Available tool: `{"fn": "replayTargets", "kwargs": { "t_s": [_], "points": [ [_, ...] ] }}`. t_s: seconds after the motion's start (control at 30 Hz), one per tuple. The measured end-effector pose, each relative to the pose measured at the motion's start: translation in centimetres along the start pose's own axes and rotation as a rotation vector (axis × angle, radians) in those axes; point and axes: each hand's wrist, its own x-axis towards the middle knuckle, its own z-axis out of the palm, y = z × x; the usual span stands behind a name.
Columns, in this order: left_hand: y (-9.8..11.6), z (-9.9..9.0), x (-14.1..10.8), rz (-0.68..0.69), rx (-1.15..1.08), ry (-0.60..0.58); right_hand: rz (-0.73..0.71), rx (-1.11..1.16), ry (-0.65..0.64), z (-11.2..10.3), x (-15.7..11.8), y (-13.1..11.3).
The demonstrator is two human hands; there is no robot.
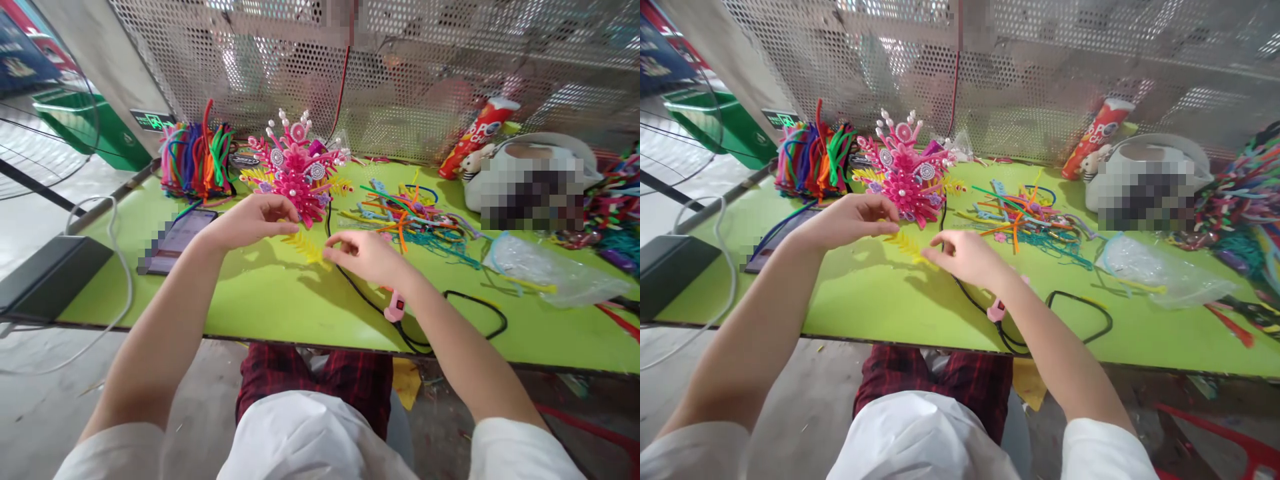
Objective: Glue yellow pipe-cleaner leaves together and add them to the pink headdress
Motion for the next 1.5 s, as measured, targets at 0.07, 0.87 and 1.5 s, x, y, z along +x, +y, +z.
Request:
{"fn": "replayTargets", "kwargs": {
  "t_s": [0.07, 0.87, 1.5],
  "points": [
    [0.5, 0.5, -0.2, 0.029, -0.102, 0.089, 0.014, 0.011, -0.095, 1.3, -0.3, -1.1],
    [-1.2, 9.6, 1.9, -0.112, -0.514, -0.052, 0.092, 0.028, -0.151, -0.1, 1.4, 2.0],
    [-3.5, 7.4, 2.8, -0.213, -0.575, -0.268, 0.154, 0.700, 0.167, -4.9, 14.2, 8.2]
  ]
}}
